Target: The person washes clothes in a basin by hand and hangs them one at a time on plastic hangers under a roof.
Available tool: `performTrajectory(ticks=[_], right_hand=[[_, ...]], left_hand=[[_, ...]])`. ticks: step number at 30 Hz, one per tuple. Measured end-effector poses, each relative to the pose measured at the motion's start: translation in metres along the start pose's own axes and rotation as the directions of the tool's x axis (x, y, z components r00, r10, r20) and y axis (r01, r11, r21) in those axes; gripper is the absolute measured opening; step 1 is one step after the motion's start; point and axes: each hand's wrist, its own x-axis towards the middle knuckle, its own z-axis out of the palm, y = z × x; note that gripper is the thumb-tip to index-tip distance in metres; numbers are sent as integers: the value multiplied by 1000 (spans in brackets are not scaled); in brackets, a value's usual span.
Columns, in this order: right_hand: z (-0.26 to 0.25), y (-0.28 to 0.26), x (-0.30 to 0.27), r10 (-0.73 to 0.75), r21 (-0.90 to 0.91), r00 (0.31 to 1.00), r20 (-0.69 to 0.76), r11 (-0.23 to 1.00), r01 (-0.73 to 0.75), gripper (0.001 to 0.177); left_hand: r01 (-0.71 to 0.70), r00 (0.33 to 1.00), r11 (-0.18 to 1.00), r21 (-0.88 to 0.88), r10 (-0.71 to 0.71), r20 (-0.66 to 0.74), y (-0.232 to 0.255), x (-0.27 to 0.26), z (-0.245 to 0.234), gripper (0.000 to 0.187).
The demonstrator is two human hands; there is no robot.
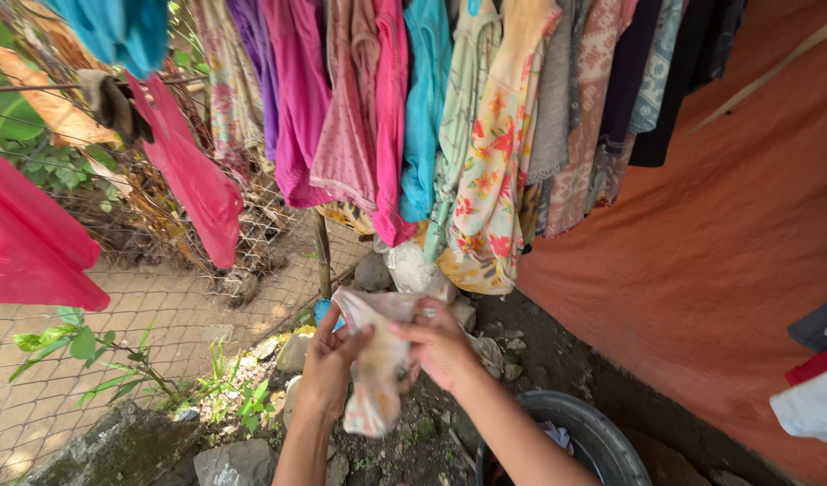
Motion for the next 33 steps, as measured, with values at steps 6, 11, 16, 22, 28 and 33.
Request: performTrajectory(ticks=[6, 11, 16, 22, 28, 33], right_hand=[[-3, -23, 4, -255, -572, 962, -100, 806, 154, 71], [18, -41, 1, -520, -577, 816, 253, 595, 559, 23], [52, -80, -15, -281, -757, 872, 401, 435, 488, 37], [93, -113, 5, -518, -739, 635, 573, 9, 674, 17], [192, -195, 15, -539, -708, 643, 544, 116, 697, 22], [281, -304, 48, -726, -565, 231, 648, -255, 784, 25]], left_hand=[[-180, 975, 900, 397, 217, -50, -19, 15, -15, 22], [-371, 852, 736, 566, 513, -109, -1, 9, 4, 23], [-599, 782, 752, 275, 623, 0, 35, 9, 18, 18], [-545, 836, 831, 110, 529, 145, 78, 17, 30, 54], [-563, 813, 808, -176, 579, 58, 178, 76, 53, 49], [-502, 863, 860, 87, 505, -9, 257, 142, 63, 49]])
